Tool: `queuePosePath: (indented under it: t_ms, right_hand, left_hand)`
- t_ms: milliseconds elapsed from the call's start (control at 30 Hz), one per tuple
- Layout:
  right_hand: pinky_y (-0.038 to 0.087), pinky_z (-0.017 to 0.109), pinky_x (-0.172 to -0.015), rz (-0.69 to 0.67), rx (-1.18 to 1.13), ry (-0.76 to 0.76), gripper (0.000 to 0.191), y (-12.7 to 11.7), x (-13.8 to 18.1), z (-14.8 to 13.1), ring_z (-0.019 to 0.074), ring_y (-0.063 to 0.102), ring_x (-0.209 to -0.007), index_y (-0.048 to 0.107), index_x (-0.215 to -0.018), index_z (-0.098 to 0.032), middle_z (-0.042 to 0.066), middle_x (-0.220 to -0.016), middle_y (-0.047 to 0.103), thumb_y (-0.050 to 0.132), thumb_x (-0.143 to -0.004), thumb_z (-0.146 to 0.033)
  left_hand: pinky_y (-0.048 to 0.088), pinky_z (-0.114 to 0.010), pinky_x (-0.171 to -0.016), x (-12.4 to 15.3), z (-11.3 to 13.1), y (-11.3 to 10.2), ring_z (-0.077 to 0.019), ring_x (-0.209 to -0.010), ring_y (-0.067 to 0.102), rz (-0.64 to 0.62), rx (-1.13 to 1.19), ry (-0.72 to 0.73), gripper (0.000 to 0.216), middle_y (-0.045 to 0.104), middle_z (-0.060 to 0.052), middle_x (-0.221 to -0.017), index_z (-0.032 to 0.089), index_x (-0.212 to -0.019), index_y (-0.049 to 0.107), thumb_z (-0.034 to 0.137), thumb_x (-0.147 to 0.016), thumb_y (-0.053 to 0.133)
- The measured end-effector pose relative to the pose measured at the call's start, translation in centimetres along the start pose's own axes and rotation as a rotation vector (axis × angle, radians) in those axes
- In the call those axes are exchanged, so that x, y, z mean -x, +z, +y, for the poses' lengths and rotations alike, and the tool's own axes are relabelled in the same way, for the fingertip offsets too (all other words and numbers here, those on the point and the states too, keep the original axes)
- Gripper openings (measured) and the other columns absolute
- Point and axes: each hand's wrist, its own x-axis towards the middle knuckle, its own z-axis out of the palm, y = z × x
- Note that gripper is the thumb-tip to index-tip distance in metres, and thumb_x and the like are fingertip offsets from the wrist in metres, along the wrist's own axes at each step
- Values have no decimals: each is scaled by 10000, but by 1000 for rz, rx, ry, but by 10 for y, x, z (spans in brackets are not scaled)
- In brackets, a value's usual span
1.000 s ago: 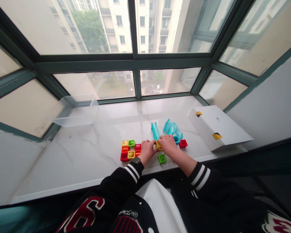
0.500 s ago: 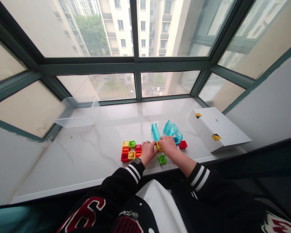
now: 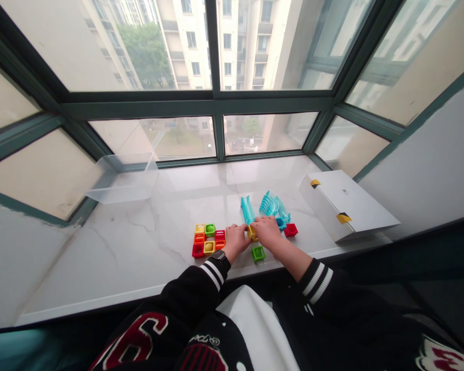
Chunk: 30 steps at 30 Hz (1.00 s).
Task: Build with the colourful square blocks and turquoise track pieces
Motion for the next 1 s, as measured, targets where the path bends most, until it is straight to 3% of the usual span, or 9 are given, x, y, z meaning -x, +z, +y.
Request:
queuePosePath:
  t_ms: [500,633,700,800,1000]
  right_hand:
    - [380,414,-932,-9,3,-15,138,-1,1,1,305,628,-1083,787,-1031,-207,134,-1105,730,763,-902,-251]
    - [385,412,-912,-3,11,-10,156,-3,3,1,314,626,-1096,780,-1071,-209,137,-1119,728,737,-926,-247]
    - [385,412,-905,-2,14,-10,168,-3,4,1,320,624,-1105,776,-1095,-214,139,-1132,728,703,-943,-220]
    - [379,415,-905,-5,8,-14,196,-3,6,1,328,615,-1119,778,-1113,-224,143,-1147,726,687,-943,-192]
    - [365,429,-904,-2,17,-19,171,0,5,1,321,607,-1099,762,-1064,-211,140,-1128,720,651,-949,-150]
  left_hand:
    - [423,-437,-983,3,1,-2,-312,-1112,653,-8,24,26,364,785,-70,-1114,258,-1162,729,475,-871,768]
    - [429,-437,-1014,7,-6,-11,-313,-1177,637,-7,30,53,453,776,-65,-1204,272,-1267,707,397,-846,814]
    - [439,-435,-1033,13,-15,-23,-304,-1209,632,34,59,62,503,752,-66,-1287,267,-1324,677,353,-847,815]
    - [454,-424,-1071,31,-39,-45,-269,-1194,654,150,149,45,385,753,-59,-1277,256,-1280,688,308,-902,740]
    - [518,-465,-1048,85,-111,-77,-287,-1141,683,373,227,-100,276,768,-65,-1198,250,-1158,713,360,-917,637]
